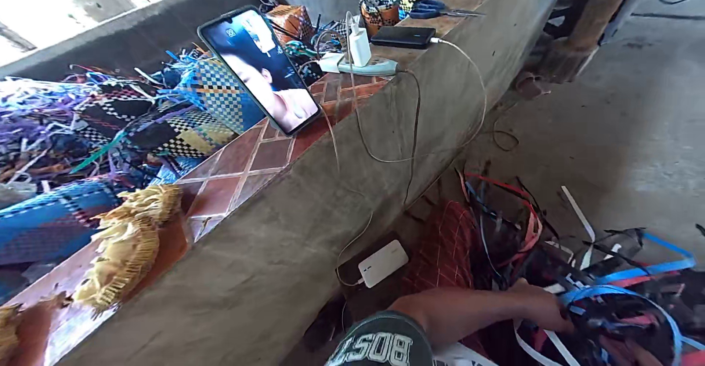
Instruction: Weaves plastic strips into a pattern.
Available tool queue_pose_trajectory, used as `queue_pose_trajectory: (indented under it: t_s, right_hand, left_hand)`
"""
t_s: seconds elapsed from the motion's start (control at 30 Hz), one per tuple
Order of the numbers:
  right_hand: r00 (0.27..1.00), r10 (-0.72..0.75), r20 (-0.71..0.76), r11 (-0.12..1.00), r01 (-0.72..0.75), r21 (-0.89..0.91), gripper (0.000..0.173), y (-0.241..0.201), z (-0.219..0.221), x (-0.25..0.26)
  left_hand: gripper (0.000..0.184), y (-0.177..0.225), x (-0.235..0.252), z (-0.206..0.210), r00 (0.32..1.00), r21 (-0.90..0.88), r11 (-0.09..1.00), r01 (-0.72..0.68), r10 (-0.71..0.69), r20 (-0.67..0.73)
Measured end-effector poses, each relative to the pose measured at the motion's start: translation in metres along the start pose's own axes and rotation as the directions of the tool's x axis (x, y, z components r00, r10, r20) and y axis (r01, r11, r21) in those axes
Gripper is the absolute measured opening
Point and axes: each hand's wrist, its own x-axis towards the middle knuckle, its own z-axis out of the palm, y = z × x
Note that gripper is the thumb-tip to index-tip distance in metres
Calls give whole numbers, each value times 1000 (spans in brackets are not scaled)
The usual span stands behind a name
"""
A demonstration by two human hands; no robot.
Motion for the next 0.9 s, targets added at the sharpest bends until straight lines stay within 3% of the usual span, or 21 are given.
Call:
queue_pose_trajectory:
  t_s: [0.07, 0.23, 0.43, 0.5, 0.57, 0.6, 0.67, 0.73, 0.77, 0.9]
  right_hand:
    - [1000, -1, -16, 999, 2, 51, 36, 2, 8, -5]
    - [982, -159, -97, 979, 145, -141, 51, 0, 33, -17]
    - [964, -177, -200, 979, 152, -134, 55, -17, 44, -42]
    - [965, -144, -217, 988, 127, -92, 39, -10, 37, -41]
    - [979, -11, -201, 1000, 8, -17, 16, -11, 31, -45]
    - [981, 92, -168, 996, -88, 31, 17, -15, 29, -51]
    - [976, 196, 94, 973, -205, 105, 49, -28, 18, -67]
    - [903, 31, 429, 979, -113, 167, 86, -45, -2, -78]
    - [856, -100, 508, 971, -27, 236, 92, -59, -12, -80]
    - [649, -512, 564, 829, 200, 522, 73, -113, -32, -63]
  left_hand:
    - [40, -1, 3, 3, 1000, 18, 1000, -5, 5, 14]
    - [31, -3, 0, 4, 992, 37, 993, -115, 117, -53]
    - [32, -1, -19, -8, 993, -18, 994, -107, 106, -49]
    - [34, -5, -13, -1, 992, -40, 993, -107, 104, -77]
    - [45, -5, -4, 3, 997, -7, 999, -45, 45, -66]
    - [49, -4, 0, 4, 999, 12, 1000, -9, 9, -33]
    - [50, -5, 6, 7, 1000, 58, 998, 13, -14, 16]
    - [47, -6, 9, 9, 1000, 72, 997, 14, -15, 15]
    - [46, -5, 9, 10, 1000, 74, 997, 17, -18, 9]
    - [47, -2, 6, 8, 999, 79, 996, 40, -42, 24]
